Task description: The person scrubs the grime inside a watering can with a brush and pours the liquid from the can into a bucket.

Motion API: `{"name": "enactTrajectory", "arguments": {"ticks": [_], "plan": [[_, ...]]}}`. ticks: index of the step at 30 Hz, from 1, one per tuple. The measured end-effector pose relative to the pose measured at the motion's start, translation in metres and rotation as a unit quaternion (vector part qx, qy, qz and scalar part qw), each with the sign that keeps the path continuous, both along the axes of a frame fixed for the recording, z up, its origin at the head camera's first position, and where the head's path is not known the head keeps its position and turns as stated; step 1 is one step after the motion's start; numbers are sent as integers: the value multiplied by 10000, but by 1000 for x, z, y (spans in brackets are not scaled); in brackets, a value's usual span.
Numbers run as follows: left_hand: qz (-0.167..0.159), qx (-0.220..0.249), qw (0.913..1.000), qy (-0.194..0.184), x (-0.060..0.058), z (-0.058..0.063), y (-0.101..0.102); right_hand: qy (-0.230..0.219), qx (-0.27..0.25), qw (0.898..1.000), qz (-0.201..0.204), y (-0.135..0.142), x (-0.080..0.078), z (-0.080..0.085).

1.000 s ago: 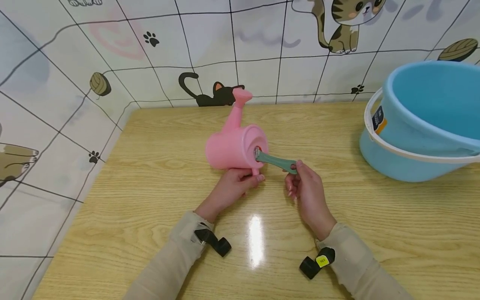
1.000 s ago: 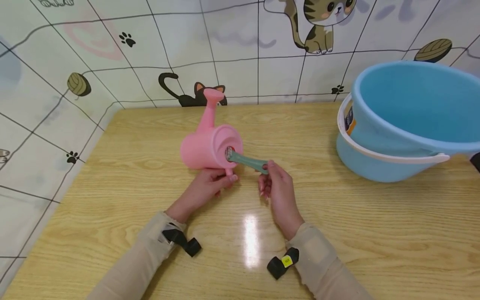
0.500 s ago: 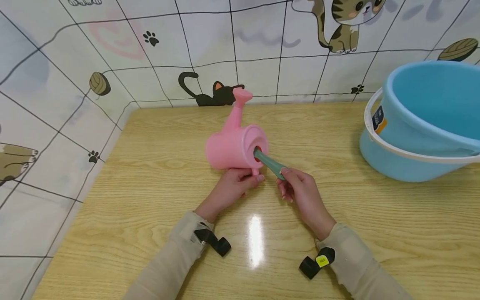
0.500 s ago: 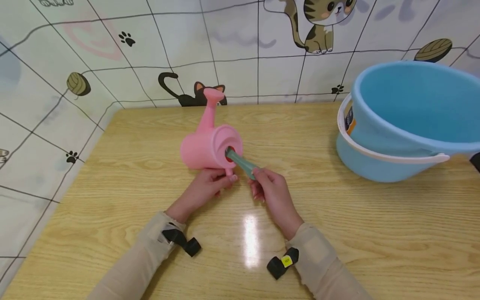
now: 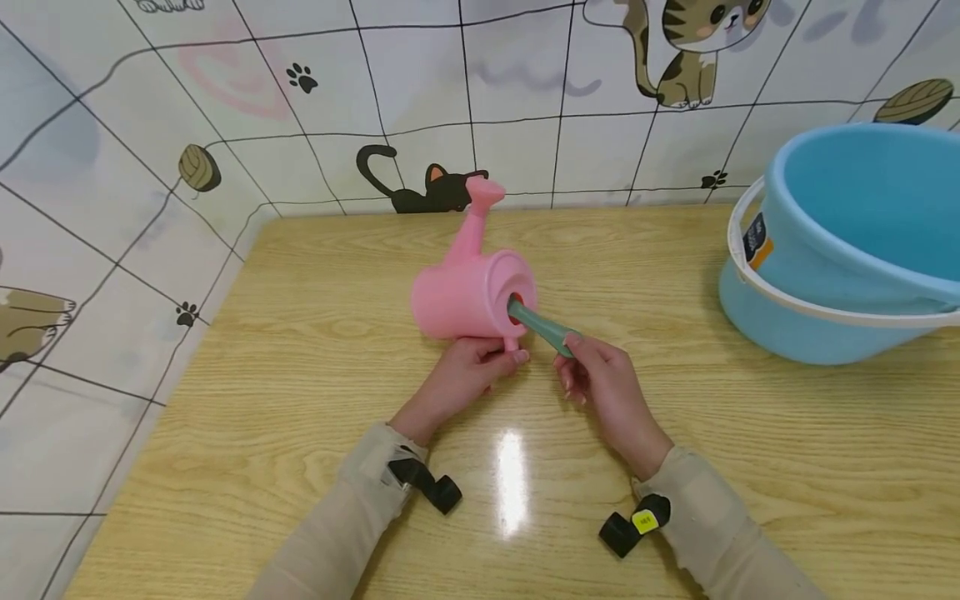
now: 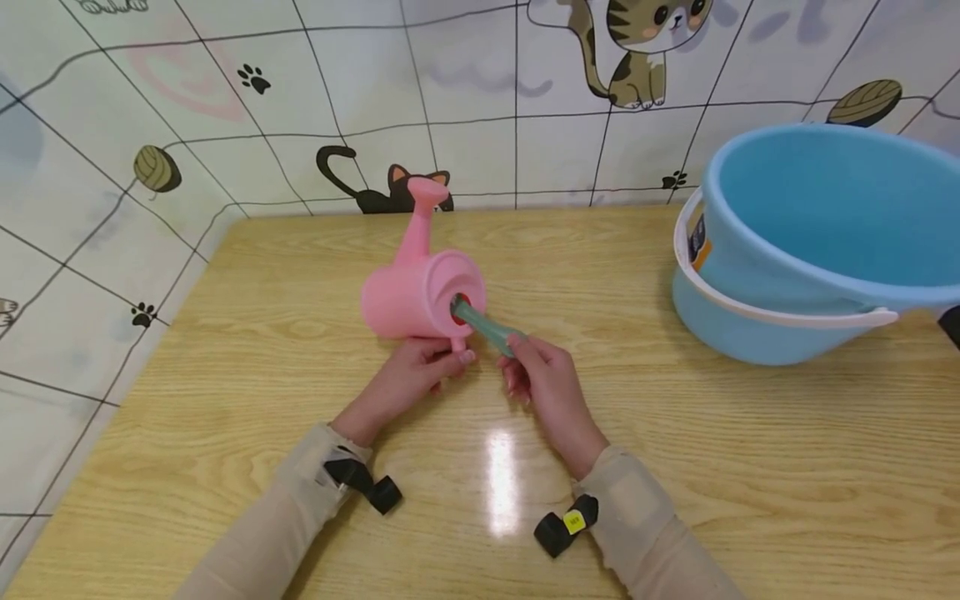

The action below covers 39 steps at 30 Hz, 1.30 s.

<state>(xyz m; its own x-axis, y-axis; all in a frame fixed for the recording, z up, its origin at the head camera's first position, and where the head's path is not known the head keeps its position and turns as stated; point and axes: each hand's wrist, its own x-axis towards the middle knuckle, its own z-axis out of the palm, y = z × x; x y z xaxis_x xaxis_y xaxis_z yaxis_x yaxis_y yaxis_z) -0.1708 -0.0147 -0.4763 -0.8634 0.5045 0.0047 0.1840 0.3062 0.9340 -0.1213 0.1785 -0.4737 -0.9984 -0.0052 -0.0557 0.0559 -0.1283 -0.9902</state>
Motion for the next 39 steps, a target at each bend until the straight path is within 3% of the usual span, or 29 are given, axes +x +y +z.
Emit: {"name": "enactTrajectory", "arguments": {"ticks": [4,9,20,27,33,39], "plan": [[3,10,9999,105,-3,-7,-1,-155,-472,9979,-417,1,-1,1],[4,60,9999,108,-3,-7,-1,-266,-810,9936,-736,2,-2,2],[0,87,9999,116,-3,-8,-2,-291,-1101,9881,-1038,2,-2,2],[3,14,10000,-27,-2,-4,-1,-212,-419,9975,-519,0,-3,1],[-51,-30,10000,-31,9,22,0,-124,108,9995,-254,0,-2,-2],[-15,-35,10000,22,5,12,-1,-13,255,9997,-25,-1,0,0]]}}
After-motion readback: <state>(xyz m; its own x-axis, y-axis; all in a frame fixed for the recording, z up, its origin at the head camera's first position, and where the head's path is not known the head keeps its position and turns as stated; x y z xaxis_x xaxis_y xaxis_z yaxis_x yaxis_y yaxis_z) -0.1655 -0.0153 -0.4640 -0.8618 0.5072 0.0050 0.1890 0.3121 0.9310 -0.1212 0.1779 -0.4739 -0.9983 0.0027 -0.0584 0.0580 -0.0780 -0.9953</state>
